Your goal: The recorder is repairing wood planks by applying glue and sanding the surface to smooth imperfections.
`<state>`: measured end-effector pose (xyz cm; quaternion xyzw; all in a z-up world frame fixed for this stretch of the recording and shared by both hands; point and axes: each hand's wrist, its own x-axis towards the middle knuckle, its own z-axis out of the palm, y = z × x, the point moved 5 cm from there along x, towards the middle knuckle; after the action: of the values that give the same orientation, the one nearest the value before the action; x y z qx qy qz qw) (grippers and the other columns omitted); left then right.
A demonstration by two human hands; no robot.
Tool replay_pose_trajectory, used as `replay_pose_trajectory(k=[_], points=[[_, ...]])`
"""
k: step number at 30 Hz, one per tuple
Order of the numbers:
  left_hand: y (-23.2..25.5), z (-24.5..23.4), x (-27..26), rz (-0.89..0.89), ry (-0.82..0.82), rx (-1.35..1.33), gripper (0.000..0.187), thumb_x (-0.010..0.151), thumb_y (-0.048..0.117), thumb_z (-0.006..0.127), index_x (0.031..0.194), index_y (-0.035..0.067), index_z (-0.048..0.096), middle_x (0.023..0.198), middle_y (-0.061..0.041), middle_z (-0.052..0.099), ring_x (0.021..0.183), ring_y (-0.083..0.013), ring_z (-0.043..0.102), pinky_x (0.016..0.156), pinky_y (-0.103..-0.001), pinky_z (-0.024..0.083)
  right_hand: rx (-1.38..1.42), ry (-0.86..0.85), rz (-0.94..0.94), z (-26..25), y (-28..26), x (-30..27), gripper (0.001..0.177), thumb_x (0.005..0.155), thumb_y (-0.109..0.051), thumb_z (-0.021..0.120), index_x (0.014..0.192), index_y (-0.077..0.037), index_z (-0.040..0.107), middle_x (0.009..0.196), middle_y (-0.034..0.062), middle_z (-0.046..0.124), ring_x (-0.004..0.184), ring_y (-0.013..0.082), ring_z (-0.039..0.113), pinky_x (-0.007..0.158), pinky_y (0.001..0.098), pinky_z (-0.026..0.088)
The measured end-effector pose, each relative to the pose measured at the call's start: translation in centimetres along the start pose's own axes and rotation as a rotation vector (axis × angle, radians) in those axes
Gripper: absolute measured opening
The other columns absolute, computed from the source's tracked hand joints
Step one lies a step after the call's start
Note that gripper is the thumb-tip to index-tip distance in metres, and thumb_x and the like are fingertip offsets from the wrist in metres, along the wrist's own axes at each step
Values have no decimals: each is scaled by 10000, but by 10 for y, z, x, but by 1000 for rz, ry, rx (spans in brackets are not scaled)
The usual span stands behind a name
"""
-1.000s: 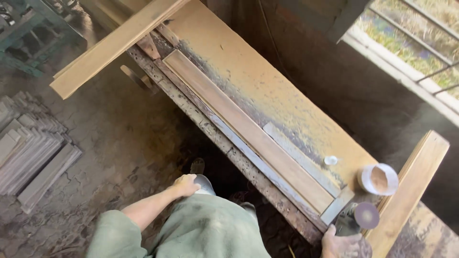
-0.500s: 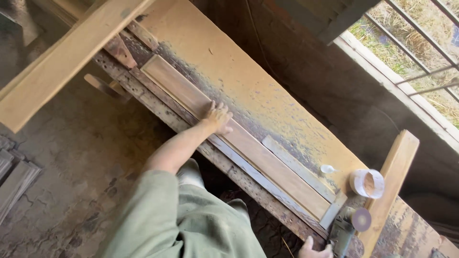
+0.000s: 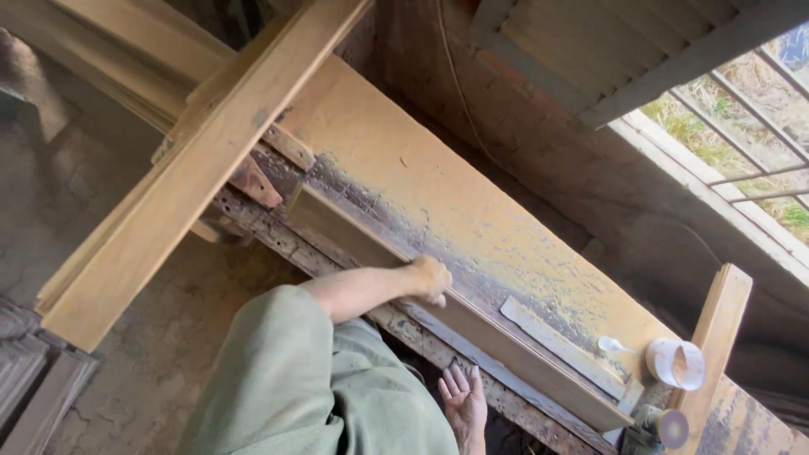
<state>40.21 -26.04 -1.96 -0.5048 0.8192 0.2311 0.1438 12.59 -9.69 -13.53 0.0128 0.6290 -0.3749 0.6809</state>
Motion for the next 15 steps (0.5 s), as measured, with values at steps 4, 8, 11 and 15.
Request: replay_pose_trajectory(k=[4, 8, 11, 15], points=[[-9, -13, -56, -114, -115, -366, 402, 854, 411, 649, 968, 42, 763, 873, -107, 770, 817, -276, 727, 831, -461, 591, 180, -165, -43, 67, -12, -17, 874, 908, -451, 570, 1586, -28, 218, 1649, 287, 255, 1498, 418, 333, 1241, 542, 273], [-17, 19, -122, -54, -146, -437, 648, 738, 509, 727, 1177, 37, 659, 1006, -177, 672, 828, -279, 659, 747, -413, 583, 165, -184, -173, 83, -4, 4, 274, 1005, -232, 652, 1206, -52, 601, 1089, 30, 678, 945, 153, 672, 880, 396, 581], [-16, 59, -148, -88, 107, -401, 884, 642, 579, 801, 1290, 9, 613, 1281, -307, 484, 1075, -429, 543, 920, -586, 461, -25, -244, -170, 152, -1, -41, 360, 998, -196, 612, 1273, 28, 552, 1165, 157, 627, 955, 258, 632, 786, 434, 563], [-37, 46, -189, -267, 322, -482, 571, 727, 495, 731, 1094, 78, 598, 1184, -149, 393, 701, -194, 505, 470, -329, 516, -256, -369, -207, 218, 3, -31, 192, 987, -219, 667, 957, -37, 611, 815, 57, 563, 683, 167, 546, 547, 311, 471]])
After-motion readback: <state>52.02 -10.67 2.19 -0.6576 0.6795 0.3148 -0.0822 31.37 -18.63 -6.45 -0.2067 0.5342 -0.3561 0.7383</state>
